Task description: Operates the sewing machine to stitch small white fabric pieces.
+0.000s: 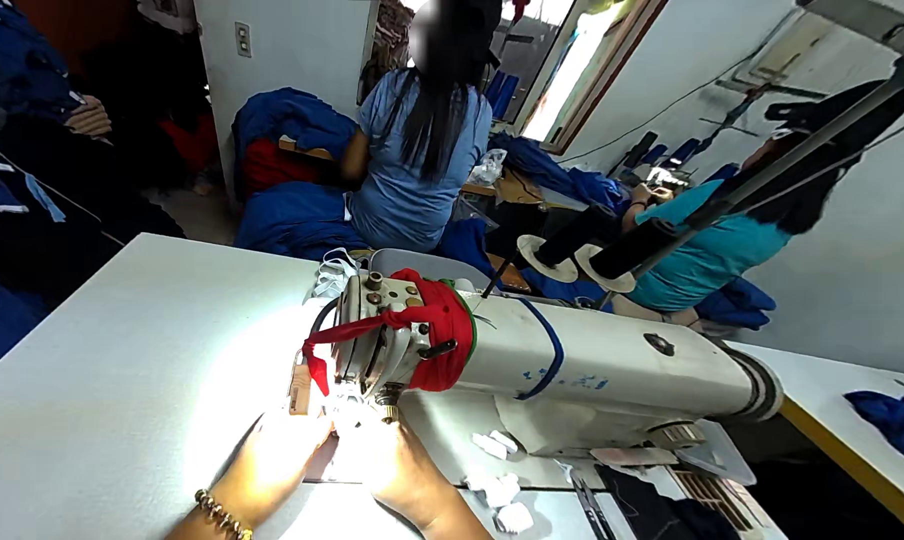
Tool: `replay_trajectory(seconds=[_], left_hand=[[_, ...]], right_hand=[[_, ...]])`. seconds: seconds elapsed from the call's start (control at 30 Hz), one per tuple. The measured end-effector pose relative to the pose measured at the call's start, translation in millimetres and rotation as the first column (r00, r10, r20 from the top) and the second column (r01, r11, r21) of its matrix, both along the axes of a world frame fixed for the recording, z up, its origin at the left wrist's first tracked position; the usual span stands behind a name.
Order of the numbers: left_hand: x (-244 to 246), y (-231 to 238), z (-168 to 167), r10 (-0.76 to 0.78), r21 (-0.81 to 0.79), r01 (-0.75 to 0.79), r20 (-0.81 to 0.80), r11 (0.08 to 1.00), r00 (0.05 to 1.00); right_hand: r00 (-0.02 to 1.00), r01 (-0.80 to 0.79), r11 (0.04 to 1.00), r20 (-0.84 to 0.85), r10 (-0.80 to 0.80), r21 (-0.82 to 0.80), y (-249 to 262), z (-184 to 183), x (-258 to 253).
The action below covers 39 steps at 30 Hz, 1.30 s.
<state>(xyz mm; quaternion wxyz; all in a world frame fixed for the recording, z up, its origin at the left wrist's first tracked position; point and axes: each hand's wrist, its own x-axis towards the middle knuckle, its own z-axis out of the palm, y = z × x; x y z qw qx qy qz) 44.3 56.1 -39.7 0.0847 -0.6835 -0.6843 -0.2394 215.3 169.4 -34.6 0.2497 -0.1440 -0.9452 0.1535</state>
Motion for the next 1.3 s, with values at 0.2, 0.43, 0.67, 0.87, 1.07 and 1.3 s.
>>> replay_trajectory(seconds=[0.2, 0.43, 0.67, 0.87, 1.07, 1.3], left_hand=[[8, -6, 1, -0.039, 0.049, 0.042, -0.047, 0.998, 0.998], [7, -4, -4, -0.085, 0.147, 0.092, -0.05, 0.985, 0.995], [5, -5, -7, -0.041, 0.113, 0.043, -0.015, 0.993, 0.999], [3, -4, -14, -0.064, 0.172, 0.063, 0.0, 0.983, 0.998], [8, -5, -4, -0.047, 0.101, 0.052, -0.052, 0.993, 0.998], [6, -14, -6, -0.013, 0.083, 0.023, -0.128, 0.996, 0.992]], right_hand=[[0.997, -0.004, 0.938, -0.074, -0.024, -0.348, -3, 3, 0], [0.996, 0.0, 0.933, -0.079, -0.031, -0.361, -6, 5, -2], [0.998, 0.043, 0.941, -0.033, -0.057, -0.336, -9, 4, -3], [0.997, 0.012, 0.949, -0.075, -0.037, -0.315, -6, 2, -3], [0.999, 0.021, 0.972, -0.04, -0.031, -0.236, -6, 3, -3], [0.99, 0.135, 0.969, 0.071, -0.123, -0.208, -19, 15, -3]])
